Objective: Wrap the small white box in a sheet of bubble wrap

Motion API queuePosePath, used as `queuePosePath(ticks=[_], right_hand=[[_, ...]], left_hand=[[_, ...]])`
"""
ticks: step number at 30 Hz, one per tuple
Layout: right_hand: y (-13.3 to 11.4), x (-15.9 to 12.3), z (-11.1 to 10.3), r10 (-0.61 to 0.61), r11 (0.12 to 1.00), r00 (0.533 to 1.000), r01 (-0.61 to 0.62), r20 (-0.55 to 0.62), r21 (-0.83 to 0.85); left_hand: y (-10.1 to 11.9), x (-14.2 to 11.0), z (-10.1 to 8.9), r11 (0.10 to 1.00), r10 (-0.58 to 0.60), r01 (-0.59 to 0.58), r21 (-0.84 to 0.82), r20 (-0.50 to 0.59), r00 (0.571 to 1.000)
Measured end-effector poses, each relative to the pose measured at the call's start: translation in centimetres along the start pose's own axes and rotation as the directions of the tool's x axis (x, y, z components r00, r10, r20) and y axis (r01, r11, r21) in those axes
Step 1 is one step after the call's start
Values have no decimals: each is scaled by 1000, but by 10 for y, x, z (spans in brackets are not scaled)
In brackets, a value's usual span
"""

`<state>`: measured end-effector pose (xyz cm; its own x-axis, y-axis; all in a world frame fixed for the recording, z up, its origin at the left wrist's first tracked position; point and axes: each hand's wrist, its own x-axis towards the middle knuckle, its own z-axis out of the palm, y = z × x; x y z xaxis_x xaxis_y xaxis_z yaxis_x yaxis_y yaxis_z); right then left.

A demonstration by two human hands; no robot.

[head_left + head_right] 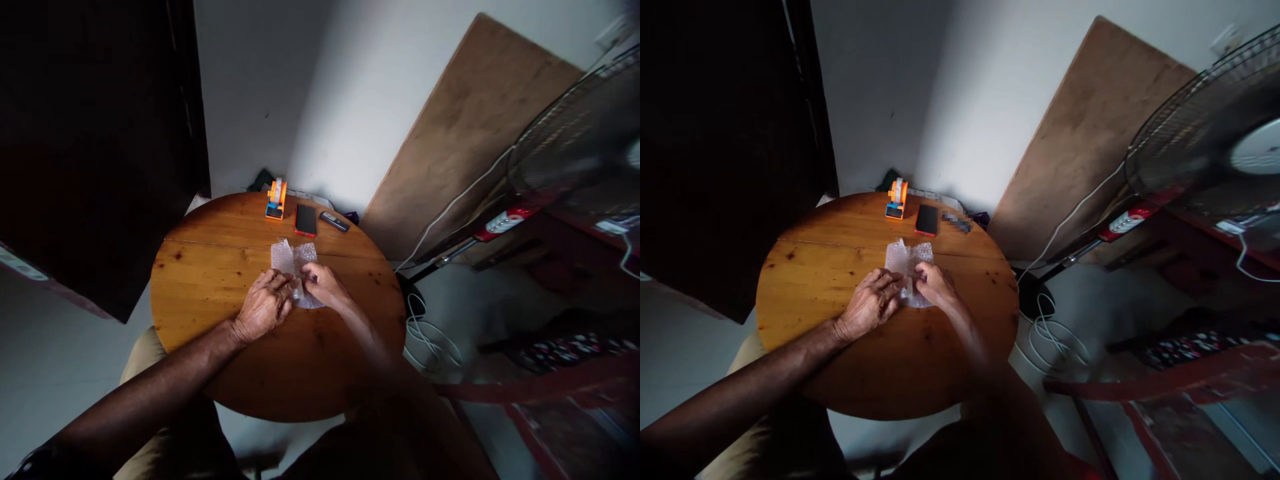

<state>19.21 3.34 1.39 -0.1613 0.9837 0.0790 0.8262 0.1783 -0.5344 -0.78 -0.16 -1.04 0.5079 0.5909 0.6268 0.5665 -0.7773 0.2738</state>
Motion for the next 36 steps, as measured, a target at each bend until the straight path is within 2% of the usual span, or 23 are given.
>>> queuePosePath(ticks=[5, 9, 11, 14, 18, 22, 27, 30, 33, 36], right_hand=[[-12, 2, -1, 4, 1000, 1000, -4, 3, -25], [-3, -17, -7, 21, 999, 991, -16, -130, 33], [6, -32, -14, 112, 991, 980, -98, -162, 89], [16, -48, -22, 309, 948, 934, -289, -179, 130], [17, -45, -18, 370, 926, 917, -351, -148, 140], [9, -34, -2, 329, 935, 935, -303, -134, 185], [-6, -32, 4, 206, 924, 948, -106, -244, 368], [-18, -30, 4, 154, 906, 953, -30, -262, 422], [-26, -24, 8, 148, 875, 959, -15, -239, 484], [-30, -20, 10, 193, 826, 959, -45, -206, 562]], left_hand=[[-2, 1, -2, 998, 41, -44, 39, 73, 996], [0, 3, -3, 999, 35, -38, 38, 60, 998], [1, 3, -2, 999, 31, -32, 23, 56, 998], [1, 3, -1, 999, 38, -39, 13, 55, 998], [0, 2, 0, 998, 45, -47, 46, 42, 998], [1, 3, -2, 996, 51, -54, 66, 52, 997], [3, 5, -5, 995, 20, -31, 94, 118, 993], [2, 5, -4, 996, 13, -23, 81, 114, 993], [2, 6, -5, 999, 4, -8, 45, 92, 996], [3, 7, -7, 999, -33, 34, -3, 104, 994]])
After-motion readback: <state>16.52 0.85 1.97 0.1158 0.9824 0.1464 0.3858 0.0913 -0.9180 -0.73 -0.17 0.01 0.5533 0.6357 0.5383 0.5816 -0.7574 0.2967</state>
